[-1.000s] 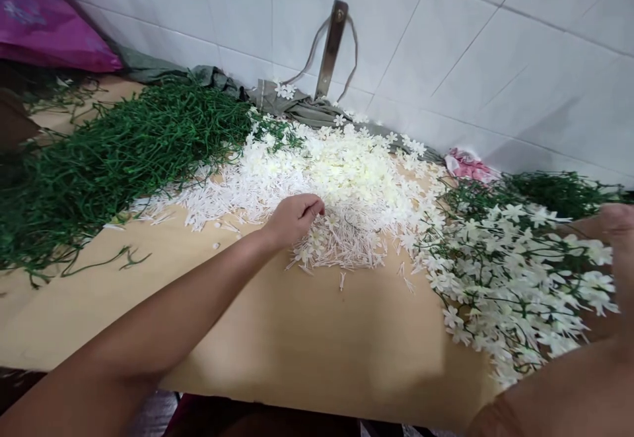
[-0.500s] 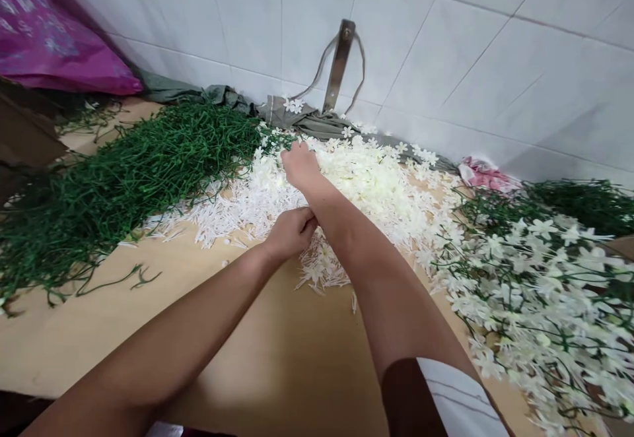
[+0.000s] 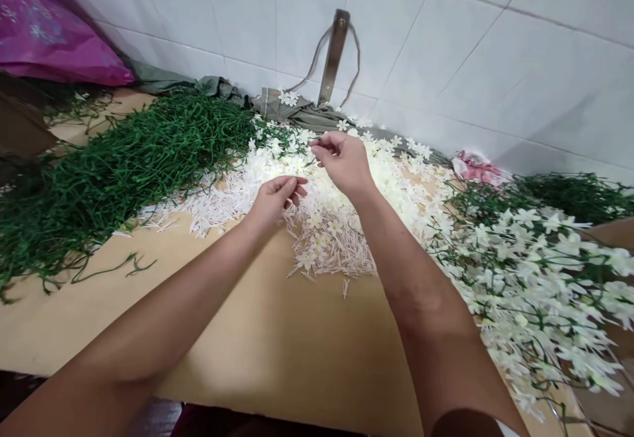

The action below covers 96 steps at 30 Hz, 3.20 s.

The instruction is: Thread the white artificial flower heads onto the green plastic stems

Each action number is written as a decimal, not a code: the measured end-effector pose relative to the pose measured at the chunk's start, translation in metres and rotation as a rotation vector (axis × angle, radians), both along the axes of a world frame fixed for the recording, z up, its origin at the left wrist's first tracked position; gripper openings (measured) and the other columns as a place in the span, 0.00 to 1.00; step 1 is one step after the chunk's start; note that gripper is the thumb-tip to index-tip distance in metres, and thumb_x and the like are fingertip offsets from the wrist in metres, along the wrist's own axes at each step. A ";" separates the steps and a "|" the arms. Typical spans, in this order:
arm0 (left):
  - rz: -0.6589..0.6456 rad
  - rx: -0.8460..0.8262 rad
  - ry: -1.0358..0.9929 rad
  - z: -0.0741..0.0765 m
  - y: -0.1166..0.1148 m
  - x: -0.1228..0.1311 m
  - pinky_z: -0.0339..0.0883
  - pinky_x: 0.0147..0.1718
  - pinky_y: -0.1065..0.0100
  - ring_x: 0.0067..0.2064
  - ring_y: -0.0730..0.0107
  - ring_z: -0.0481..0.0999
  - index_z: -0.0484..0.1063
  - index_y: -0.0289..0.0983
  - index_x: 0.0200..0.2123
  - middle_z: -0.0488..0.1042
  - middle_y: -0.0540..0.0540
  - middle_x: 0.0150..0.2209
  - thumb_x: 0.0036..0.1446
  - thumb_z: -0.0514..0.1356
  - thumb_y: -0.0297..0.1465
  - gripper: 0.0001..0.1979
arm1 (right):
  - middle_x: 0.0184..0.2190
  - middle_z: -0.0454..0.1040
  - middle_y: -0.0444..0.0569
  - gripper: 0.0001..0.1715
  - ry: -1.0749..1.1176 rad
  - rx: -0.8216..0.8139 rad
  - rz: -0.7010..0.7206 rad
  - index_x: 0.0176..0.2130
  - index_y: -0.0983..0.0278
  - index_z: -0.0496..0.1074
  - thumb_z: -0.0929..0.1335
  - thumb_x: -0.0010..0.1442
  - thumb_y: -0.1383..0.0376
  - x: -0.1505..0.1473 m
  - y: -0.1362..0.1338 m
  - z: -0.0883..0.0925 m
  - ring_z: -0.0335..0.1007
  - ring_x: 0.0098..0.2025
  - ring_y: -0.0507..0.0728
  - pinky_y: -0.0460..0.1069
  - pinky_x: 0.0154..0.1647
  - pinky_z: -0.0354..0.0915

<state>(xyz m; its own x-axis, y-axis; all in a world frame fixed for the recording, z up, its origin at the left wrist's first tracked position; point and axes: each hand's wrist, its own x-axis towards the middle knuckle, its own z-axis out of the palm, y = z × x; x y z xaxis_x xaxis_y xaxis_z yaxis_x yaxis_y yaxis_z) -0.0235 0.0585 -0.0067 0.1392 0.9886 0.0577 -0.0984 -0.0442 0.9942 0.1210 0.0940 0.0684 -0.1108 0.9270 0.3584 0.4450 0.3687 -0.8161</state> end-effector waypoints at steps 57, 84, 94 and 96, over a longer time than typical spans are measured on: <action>-0.005 -0.003 0.305 0.031 -0.004 0.000 0.46 0.22 0.72 0.20 0.78 0.53 0.67 0.35 0.25 0.54 0.55 0.17 0.58 0.51 0.26 0.11 | 0.25 0.71 0.47 0.12 -0.451 -0.364 -0.127 0.37 0.68 0.74 0.63 0.56 0.73 0.067 -0.075 -0.048 0.67 0.29 0.53 0.50 0.35 0.63; -0.165 -0.022 0.318 0.017 -0.016 0.013 0.49 0.25 0.70 0.23 0.78 0.56 0.67 0.35 0.24 0.60 0.55 0.19 0.49 0.63 0.36 0.11 | 0.17 0.56 0.37 0.11 -0.036 -0.468 0.076 0.25 0.63 0.62 0.63 0.60 0.67 0.029 -0.068 -0.042 0.52 0.20 0.47 0.44 0.22 0.52; -0.071 -0.028 0.354 0.010 -0.007 0.007 0.50 0.27 0.70 0.24 0.78 0.58 0.65 0.35 0.23 0.60 0.55 0.20 0.49 0.58 0.27 0.05 | 0.23 0.69 0.42 0.11 0.125 -0.531 0.078 0.31 0.66 0.71 0.66 0.51 0.79 0.052 -0.060 -0.045 0.66 0.23 0.47 0.46 0.26 0.67; -0.089 -0.029 0.354 0.010 -0.007 0.008 0.51 0.28 0.70 0.24 0.77 0.59 0.66 0.35 0.25 0.61 0.54 0.21 0.49 0.57 0.26 0.03 | 0.24 0.71 0.44 0.13 0.150 -0.537 0.047 0.30 0.66 0.70 0.64 0.50 0.82 0.050 -0.059 -0.048 0.69 0.25 0.48 0.47 0.30 0.71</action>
